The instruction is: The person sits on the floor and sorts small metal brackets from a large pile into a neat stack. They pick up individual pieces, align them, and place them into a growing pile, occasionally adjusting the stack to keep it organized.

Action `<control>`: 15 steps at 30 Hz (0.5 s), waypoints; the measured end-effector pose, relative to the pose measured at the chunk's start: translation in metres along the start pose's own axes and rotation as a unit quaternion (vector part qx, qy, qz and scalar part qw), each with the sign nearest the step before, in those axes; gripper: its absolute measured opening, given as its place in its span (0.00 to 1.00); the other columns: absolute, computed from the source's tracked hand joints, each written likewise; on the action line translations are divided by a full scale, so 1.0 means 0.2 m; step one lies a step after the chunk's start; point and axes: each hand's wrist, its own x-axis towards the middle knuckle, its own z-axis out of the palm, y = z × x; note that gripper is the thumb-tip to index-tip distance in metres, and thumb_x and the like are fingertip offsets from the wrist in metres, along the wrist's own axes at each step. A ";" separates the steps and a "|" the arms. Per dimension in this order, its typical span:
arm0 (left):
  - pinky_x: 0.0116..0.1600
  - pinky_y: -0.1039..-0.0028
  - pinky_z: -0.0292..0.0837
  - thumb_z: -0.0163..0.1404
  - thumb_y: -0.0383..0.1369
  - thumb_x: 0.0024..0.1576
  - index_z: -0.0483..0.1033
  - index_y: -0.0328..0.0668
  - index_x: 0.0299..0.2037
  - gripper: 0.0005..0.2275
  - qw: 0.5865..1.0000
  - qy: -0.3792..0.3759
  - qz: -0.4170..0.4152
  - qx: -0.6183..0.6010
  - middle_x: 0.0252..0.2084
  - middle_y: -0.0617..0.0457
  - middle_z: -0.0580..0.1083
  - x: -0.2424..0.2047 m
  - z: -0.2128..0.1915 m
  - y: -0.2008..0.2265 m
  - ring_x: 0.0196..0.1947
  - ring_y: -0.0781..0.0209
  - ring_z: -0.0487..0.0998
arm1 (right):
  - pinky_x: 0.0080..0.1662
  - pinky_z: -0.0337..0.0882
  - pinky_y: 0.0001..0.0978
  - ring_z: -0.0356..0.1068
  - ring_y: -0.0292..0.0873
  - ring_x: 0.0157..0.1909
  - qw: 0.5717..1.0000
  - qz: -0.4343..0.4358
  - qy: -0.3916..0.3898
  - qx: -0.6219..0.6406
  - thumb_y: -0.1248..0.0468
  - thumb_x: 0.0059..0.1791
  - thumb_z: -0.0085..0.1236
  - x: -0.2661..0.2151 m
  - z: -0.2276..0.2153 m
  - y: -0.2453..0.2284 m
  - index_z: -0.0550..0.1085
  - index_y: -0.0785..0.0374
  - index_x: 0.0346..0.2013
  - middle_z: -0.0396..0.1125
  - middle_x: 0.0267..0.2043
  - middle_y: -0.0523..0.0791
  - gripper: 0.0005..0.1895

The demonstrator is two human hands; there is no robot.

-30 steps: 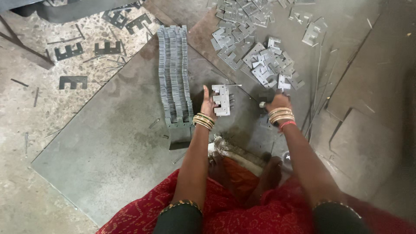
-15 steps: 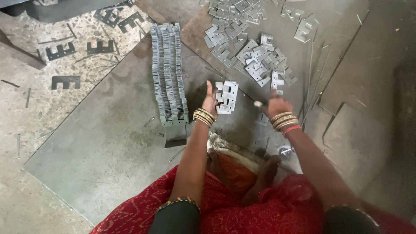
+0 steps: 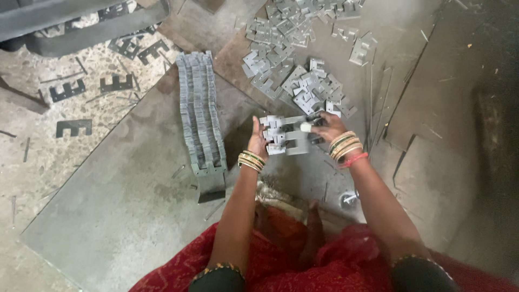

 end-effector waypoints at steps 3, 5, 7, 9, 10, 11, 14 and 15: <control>0.50 0.54 0.79 0.33 0.71 0.53 0.73 0.42 0.58 0.41 0.998 -0.039 -0.006 -0.041 0.46 0.48 0.80 0.01 0.04 0.01 0.42 0.51 0.82 | 0.47 0.76 0.52 0.74 0.61 0.49 0.969 0.003 0.088 -0.232 0.54 0.43 0.68 0.11 -0.06 -0.07 0.72 0.68 0.54 0.73 0.48 0.59 0.30; 0.50 0.54 0.79 0.33 0.72 0.54 0.74 0.40 0.57 0.42 0.996 -0.068 -0.008 -0.064 0.44 0.46 0.80 0.02 0.04 0.01 0.41 0.50 0.82 | 0.52 0.74 0.53 0.73 0.64 0.52 0.911 0.023 0.136 -0.388 0.53 0.46 0.67 0.17 -0.09 -0.04 0.73 0.69 0.53 0.73 0.49 0.61 0.28; 0.49 0.56 0.78 0.35 0.72 0.56 0.75 0.40 0.56 0.41 0.993 -0.085 -0.008 -0.084 0.44 0.46 0.80 0.05 0.04 0.00 0.40 0.50 0.81 | 0.54 0.75 0.51 0.73 0.62 0.54 0.875 0.051 0.135 -0.462 0.54 0.46 0.65 0.21 -0.08 0.04 0.74 0.69 0.50 0.72 0.51 0.60 0.25; 0.51 0.57 0.78 0.36 0.70 0.57 0.76 0.40 0.56 0.39 0.995 -0.066 -0.004 -0.072 0.44 0.45 0.80 0.08 0.03 0.00 0.41 0.51 0.82 | 0.54 0.74 0.50 0.72 0.62 0.54 0.862 0.056 0.116 -0.490 0.57 0.43 0.66 0.24 -0.06 0.11 0.75 0.66 0.49 0.72 0.51 0.59 0.24; 0.52 0.58 0.78 0.37 0.69 0.57 0.76 0.40 0.56 0.39 0.996 -0.055 -0.004 -0.066 0.44 0.45 0.80 0.09 0.03 -0.01 0.42 0.51 0.82 | 0.54 0.74 0.50 0.72 0.62 0.54 0.856 0.060 0.105 -0.503 0.59 0.41 0.67 0.23 -0.04 0.13 0.75 0.65 0.49 0.71 0.51 0.58 0.24; 0.51 0.59 0.79 0.38 0.68 0.57 0.76 0.40 0.55 0.38 0.998 -0.039 -0.013 -0.055 0.44 0.45 0.80 0.10 0.02 -0.02 0.42 0.51 0.82 | 0.54 0.74 0.50 0.73 0.62 0.54 0.855 0.059 0.097 -0.507 0.59 0.41 0.66 0.23 -0.04 0.15 0.75 0.65 0.49 0.72 0.51 0.58 0.24; 0.49 0.59 0.80 0.39 0.65 0.58 0.76 0.39 0.53 0.35 0.999 -0.014 -0.029 -0.028 0.42 0.46 0.81 0.14 0.01 -0.04 0.40 0.52 0.83 | 0.54 0.76 0.49 0.75 0.60 0.52 0.847 0.061 0.061 -0.524 0.57 0.44 0.64 0.16 -0.05 0.12 0.76 0.65 0.49 0.74 0.50 0.58 0.22; 0.48 0.59 0.80 0.39 0.65 0.59 0.76 0.39 0.52 0.34 0.999 -0.018 -0.029 -0.023 0.42 0.47 0.81 0.15 0.00 -0.05 0.39 0.52 0.83 | 0.55 0.76 0.49 0.75 0.59 0.52 0.843 0.064 0.039 -0.532 0.56 0.45 0.64 0.12 -0.06 0.09 0.78 0.64 0.48 0.75 0.49 0.57 0.21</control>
